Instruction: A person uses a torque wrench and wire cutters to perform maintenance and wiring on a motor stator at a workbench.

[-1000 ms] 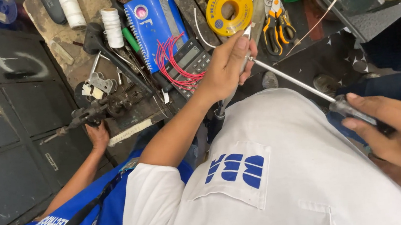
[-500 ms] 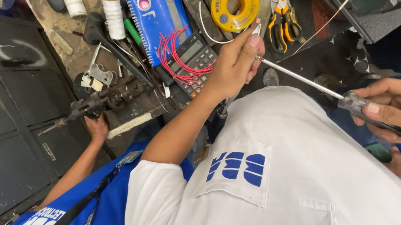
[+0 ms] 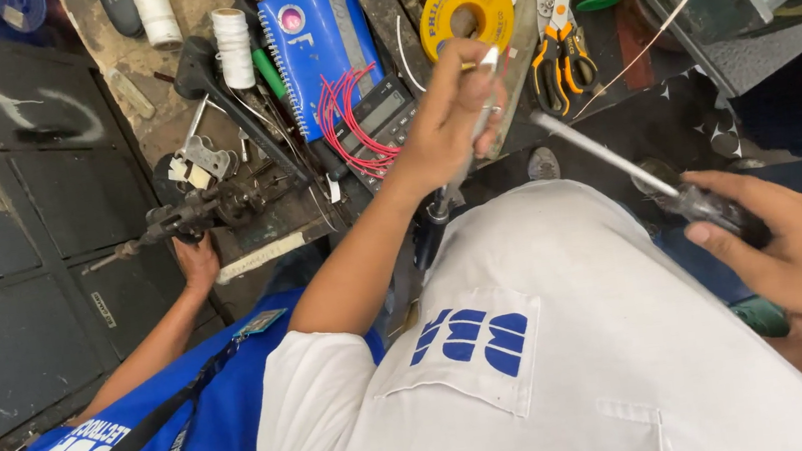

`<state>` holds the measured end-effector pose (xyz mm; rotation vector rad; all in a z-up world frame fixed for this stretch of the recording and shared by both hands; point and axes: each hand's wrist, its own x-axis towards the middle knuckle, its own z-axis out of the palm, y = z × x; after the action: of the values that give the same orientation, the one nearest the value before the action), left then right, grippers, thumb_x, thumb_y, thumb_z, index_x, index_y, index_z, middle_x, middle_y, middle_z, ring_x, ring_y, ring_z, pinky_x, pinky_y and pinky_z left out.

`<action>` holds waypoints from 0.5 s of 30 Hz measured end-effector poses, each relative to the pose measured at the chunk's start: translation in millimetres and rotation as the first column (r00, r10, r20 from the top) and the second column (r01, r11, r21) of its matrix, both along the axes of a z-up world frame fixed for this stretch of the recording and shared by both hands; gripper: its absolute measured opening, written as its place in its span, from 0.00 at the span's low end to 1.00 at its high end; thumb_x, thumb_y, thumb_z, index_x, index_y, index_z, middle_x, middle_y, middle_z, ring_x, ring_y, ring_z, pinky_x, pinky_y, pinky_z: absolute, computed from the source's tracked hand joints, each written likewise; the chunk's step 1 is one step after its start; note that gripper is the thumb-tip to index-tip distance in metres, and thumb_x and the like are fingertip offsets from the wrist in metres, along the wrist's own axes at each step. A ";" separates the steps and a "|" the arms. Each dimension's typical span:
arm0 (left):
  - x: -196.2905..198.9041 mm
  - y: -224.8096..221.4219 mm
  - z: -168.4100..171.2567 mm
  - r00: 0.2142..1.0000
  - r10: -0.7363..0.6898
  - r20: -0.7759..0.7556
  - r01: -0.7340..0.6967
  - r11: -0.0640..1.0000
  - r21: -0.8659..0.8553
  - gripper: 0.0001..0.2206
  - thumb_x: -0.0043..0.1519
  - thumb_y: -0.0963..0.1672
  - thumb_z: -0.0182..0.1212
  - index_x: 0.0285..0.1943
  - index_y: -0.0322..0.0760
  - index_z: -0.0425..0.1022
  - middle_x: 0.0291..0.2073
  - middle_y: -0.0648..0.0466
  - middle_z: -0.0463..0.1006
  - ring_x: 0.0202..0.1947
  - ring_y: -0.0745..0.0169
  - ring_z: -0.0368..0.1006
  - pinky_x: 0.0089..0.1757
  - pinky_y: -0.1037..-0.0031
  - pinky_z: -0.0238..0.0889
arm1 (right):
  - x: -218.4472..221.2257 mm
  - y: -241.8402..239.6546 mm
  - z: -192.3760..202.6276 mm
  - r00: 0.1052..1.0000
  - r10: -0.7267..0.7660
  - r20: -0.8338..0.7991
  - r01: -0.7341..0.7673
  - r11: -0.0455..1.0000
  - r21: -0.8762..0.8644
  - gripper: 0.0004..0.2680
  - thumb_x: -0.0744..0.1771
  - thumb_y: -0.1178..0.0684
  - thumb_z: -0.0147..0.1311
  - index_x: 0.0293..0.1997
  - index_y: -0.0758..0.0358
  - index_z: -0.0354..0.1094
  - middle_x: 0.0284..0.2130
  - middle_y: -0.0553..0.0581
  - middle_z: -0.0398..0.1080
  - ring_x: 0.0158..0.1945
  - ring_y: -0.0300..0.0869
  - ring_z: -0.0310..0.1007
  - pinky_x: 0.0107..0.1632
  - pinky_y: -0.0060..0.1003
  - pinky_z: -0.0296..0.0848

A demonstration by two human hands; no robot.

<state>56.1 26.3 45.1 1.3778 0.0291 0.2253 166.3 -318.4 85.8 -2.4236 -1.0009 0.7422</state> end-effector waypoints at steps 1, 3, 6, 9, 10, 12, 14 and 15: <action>-2.6 3.7 1.2 1.000 -0.001 0.003 0.001 1.000 -0.001 0.12 0.73 0.51 0.40 0.53 0.41 0.55 0.30 0.55 0.66 0.17 0.73 0.58 0.19 0.86 0.55 | -2.0 3.8 -12.5 1.000 -0.001 0.003 0.001 1.000 -0.001 0.20 0.64 0.47 0.57 0.64 0.53 0.68 0.46 0.53 0.76 0.37 0.42 0.76 0.45 0.34 0.69; -8.6 11.7 3.6 0.997 0.073 -0.028 -0.072 0.996 0.057 0.33 0.54 0.63 0.59 0.52 0.45 0.50 0.33 0.56 0.67 0.19 0.72 0.58 0.23 0.82 0.55 | -4.3 12.8 -37.4 0.926 -0.141 -0.351 0.238 0.938 0.252 0.20 0.65 0.58 0.56 0.65 0.67 0.63 0.49 0.58 0.72 0.49 0.38 0.71 0.55 0.30 0.67; -19.2 7.6 28.0 0.990 0.096 -0.105 -0.086 0.992 0.091 0.34 0.48 0.47 0.78 0.50 0.46 0.49 0.29 0.56 0.66 0.25 0.73 0.59 0.30 0.80 0.57 | -15.6 36.3 -18.2 0.956 0.031 -0.292 0.129 0.849 0.512 0.22 0.66 0.59 0.52 0.68 0.74 0.56 0.45 0.66 0.72 0.42 0.44 0.75 0.49 0.34 0.73; -26.9 5.9 21.8 0.980 0.157 -0.120 -0.108 0.934 0.342 0.38 0.44 0.55 0.77 0.52 0.46 0.50 0.50 0.57 0.53 0.55 0.58 0.63 0.56 0.67 0.69 | -11.9 66.3 6.3 0.998 0.045 0.038 -0.059 0.689 0.723 0.19 0.71 0.58 0.46 0.70 0.81 0.52 0.36 0.73 0.68 0.26 0.42 0.65 0.33 0.33 0.68; -28.7 3.5 25.3 0.981 0.156 -0.114 -0.109 0.934 0.341 0.38 0.44 0.55 0.77 0.52 0.46 0.50 0.50 0.57 0.53 0.55 0.58 0.63 0.56 0.67 0.69 | -7.8 72.6 16.5 0.998 0.044 0.044 -0.063 0.689 0.722 0.19 0.71 0.58 0.46 0.70 0.81 0.52 0.36 0.73 0.68 0.26 0.42 0.65 0.33 0.33 0.68; -34.1 1.5 32.8 0.953 0.190 -0.237 -0.066 0.891 0.449 0.44 0.39 0.57 0.78 0.57 0.46 0.49 0.50 0.51 0.65 0.51 0.56 0.71 0.48 0.67 0.67 | 1.3 89.5 37.3 0.877 0.353 0.325 -0.463 0.800 0.381 0.21 0.67 0.54 0.56 0.68 0.70 0.61 0.48 0.66 0.74 0.38 0.50 0.73 0.42 0.41 0.73; -35.1 3.8 26.9 0.972 0.175 -0.158 -0.092 0.899 0.429 0.42 0.42 0.56 0.78 0.56 0.44 0.50 0.51 0.51 0.61 0.54 0.55 0.68 0.56 0.65 0.65 | -1.3 90.0 29.1 0.903 0.316 0.290 -0.418 0.799 0.431 0.19 0.67 0.55 0.56 0.65 0.72 0.64 0.51 0.67 0.73 0.45 0.51 0.74 0.50 0.41 0.72; -36.1 3.2 22.8 0.985 0.149 -0.083 -0.104 0.911 0.399 0.40 0.44 0.55 0.78 0.56 0.42 0.51 0.53 0.52 0.57 0.57 0.54 0.65 0.64 0.62 0.63 | -2.8 88.7 25.4 0.930 0.275 0.244 -0.361 0.804 0.473 0.17 0.67 0.56 0.57 0.62 0.73 0.67 0.54 0.68 0.73 0.52 0.52 0.75 0.58 0.41 0.70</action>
<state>20.0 29.5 67.9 1.7938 0.1761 0.2723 163.5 -229.6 111.2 -1.8898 -1.4848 0.3117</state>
